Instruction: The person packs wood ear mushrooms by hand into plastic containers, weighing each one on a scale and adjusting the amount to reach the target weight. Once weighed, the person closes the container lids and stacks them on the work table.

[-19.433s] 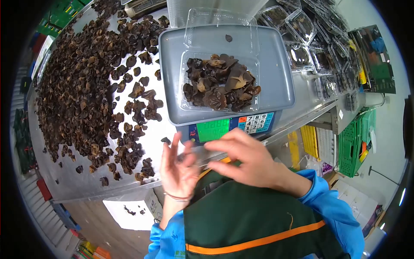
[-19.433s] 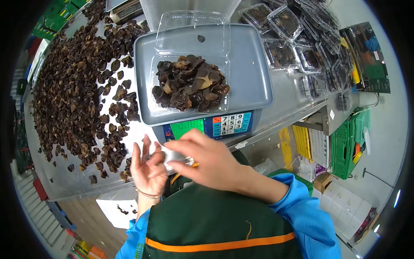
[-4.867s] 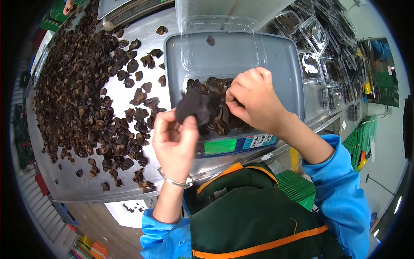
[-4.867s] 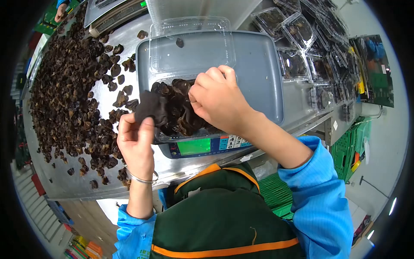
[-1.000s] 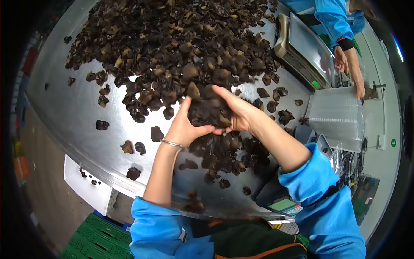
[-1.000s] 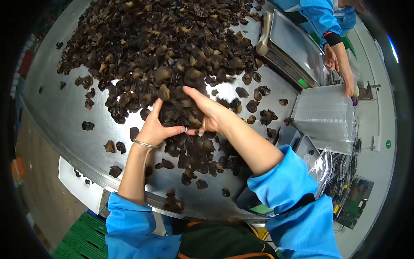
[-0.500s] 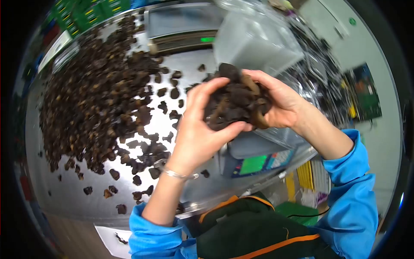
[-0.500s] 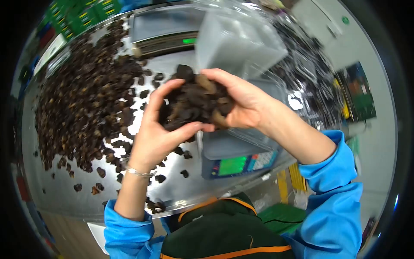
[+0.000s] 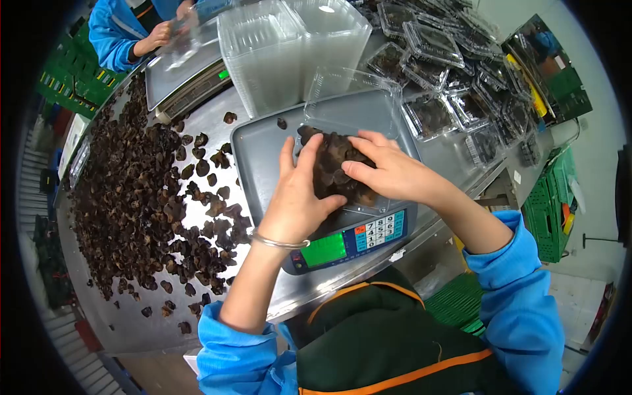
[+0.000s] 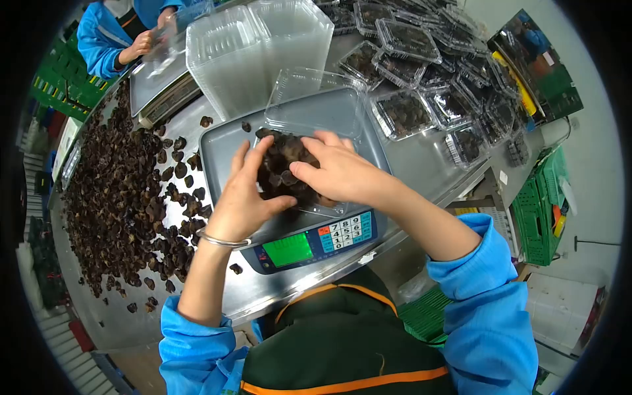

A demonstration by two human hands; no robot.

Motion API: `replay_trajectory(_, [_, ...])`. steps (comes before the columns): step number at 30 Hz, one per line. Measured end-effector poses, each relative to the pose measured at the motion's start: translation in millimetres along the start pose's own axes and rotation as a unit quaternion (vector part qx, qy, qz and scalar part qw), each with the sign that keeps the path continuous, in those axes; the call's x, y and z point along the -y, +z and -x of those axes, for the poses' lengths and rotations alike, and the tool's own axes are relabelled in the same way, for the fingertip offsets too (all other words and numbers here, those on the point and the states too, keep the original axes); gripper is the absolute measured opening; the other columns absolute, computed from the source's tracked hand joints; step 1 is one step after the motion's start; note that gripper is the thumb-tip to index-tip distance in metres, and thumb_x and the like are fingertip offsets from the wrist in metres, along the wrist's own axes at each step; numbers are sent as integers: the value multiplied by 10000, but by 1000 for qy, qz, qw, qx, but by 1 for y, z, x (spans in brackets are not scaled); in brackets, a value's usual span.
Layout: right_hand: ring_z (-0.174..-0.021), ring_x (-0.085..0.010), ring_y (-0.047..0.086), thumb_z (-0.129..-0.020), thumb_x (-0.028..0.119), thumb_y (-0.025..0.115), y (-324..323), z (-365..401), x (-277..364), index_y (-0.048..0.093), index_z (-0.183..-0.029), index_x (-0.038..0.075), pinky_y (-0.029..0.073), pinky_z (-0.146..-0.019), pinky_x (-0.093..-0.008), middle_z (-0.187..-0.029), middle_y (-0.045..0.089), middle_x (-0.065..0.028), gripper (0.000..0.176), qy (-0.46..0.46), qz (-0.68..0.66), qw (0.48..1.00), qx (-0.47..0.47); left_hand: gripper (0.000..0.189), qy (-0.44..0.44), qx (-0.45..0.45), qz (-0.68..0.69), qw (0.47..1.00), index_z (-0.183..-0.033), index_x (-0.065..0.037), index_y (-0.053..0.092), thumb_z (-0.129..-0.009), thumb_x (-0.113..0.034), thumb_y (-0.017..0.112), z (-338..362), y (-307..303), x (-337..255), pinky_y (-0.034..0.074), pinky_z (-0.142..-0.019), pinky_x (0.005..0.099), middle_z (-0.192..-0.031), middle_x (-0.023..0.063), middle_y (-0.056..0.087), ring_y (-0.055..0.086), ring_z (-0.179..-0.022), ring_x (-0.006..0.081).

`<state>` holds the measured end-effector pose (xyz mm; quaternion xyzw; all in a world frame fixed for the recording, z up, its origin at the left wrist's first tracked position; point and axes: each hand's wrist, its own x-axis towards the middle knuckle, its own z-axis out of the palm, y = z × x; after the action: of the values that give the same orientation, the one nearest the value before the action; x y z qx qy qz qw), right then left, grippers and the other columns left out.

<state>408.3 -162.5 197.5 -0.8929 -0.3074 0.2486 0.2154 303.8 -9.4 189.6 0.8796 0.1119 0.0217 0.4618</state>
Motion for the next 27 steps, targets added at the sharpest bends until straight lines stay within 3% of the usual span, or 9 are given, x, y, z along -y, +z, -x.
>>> replay_trajectory(2, [-1183, -327, 407, -861, 328, 532, -5, 13, -15, 499, -1237, 41, 315, -1000, -359, -1319, 396, -193, 475, -38, 19, 999, -15, 805, 12, 18, 14, 1000, -1331, -131, 370, -632, 6, 744, 1, -7, -4, 554, -790, 319, -1412, 225, 203, 430, -1201, 327])
replay_trajectory(4, [-1145, -307, 442, -825, 293, 562, -9, 17, -38, 577, -1117, 3, 355, -964, -387, -1221, 500, -168, 412, -89, -76, 986, -122, 627, 3, -13, 83, 996, -1276, -83, 449, -706, 14, 693, 4, -15, -5, 543, -810, 315, -1320, 171, 394, 493, -1141, 252])
replay_trajectory(8, [-1049, -271, 491, -800, 213, 611, 1, 26, -50, 596, -1080, -5, 380, -912, -364, -1127, 553, -115, 355, 6, -246, 964, -101, 335, -67, -174, 43, 981, -1174, 25, 531, -842, -19, 558, -10, -26, 46, 507, -822, 293, -1106, 137, 598, 576, -1027, 188])
replay_trajectory(11, [-963, -233, 506, -757, 182, 659, 15, 24, -40, 553, -1087, 63, 327, -895, -376, -1050, 569, -98, 366, -159, -19, 963, -219, 364, -16, -121, -13, 992, -1193, -27, 533, -831, -16, 565, -47, -24, 73, 507, -819, 287, -1131, 117, 590, 595, -992, 181])
replay_trajectory(15, [-1051, -263, 454, -742, 192, 667, 4, 22, -38, 523, -1100, 85, 286, -930, -399, -1122, 512, -108, 401, -160, 26, 962, -218, 405, 61, -36, -69, 995, -1145, -100, 573, -753, -20, 639, -87, -20, 80, 500, -747, 299, -1033, 126, 586, 621, -847, 216])
replay_trajectory(17, [-1028, -260, 447, -733, 177, 672, 2, 28, -53, 497, -1122, 72, 322, -902, -369, -1144, 487, -102, 439, -143, 57, 959, -239, 379, 128, -57, -228, 964, -1081, -74, 592, -710, -36, 665, -94, -13, 91, 489, -736, 326, -964, 138, 569, 606, -792, 257])
replay_trajectory(20, [-940, -155, 461, -764, 91, 633, 18, 33, -68, 361, -1292, 42, 411, -770, -275, -1244, 405, -133, 596, 51, -177, 960, -210, 262, 93, -101, -195, 971, -948, -51, 593, -697, -44, 666, -96, -7, 97, 478, -714, 356, -799, 105, 575, 581, -796, 270])
replay_trajectory(22, [-888, -135, 475, -774, 67, 611, 31, 24, -58, 295, -1334, 45, 421, -736, -262, -1242, 395, -150, 643, 51, -249, 945, -206, 210, 101, -164, -217, 957, -890, -59, 576, -697, -53, 659, -92, -6, 102, 457, -667, 362, -658, 69, 556, 556, -753, 262])
replay_trajectory(27, [-636, -60, 500, -785, -35, 513, 32, 11, -73, 150, -1388, 26, 431, -533, -190, -1196, 432, -190, 706, 49, -415, 888, -192, 202, 87, -187, -220, 954, -896, -57, 586, -705, -61, 651, -88, -4, 104, 443, -681, 358, -684, 76, 566, 530, -742, 258])
